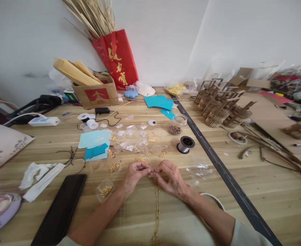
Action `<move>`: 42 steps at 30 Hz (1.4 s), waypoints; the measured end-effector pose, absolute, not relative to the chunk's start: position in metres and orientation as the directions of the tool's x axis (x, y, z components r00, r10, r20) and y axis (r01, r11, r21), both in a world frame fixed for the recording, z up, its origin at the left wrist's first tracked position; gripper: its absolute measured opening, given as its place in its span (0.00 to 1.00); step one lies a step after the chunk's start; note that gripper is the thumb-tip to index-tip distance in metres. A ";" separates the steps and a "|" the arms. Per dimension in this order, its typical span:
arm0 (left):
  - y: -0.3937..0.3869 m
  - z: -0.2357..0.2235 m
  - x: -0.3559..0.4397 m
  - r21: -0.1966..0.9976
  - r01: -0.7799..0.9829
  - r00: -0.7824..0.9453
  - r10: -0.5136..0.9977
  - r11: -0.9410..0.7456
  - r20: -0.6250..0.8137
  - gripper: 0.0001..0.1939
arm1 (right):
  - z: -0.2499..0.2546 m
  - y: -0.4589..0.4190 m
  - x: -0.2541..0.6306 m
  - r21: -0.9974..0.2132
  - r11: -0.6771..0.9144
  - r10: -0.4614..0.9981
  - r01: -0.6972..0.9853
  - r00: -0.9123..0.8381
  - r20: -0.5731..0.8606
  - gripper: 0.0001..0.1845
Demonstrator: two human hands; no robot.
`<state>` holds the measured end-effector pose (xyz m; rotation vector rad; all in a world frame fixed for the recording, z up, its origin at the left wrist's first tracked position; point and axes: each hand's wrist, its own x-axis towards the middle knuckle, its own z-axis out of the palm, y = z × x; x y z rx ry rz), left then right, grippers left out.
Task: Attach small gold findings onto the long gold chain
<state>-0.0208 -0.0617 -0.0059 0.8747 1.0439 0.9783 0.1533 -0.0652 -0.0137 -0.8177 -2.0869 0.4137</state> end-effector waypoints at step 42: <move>-0.063 -0.009 -0.020 0.950 -0.153 0.187 0.952 0.274 -0.244 0.10 | -0.016 -0.063 0.155 -0.569 0.728 0.685 0.383 -0.443 0.578 0.02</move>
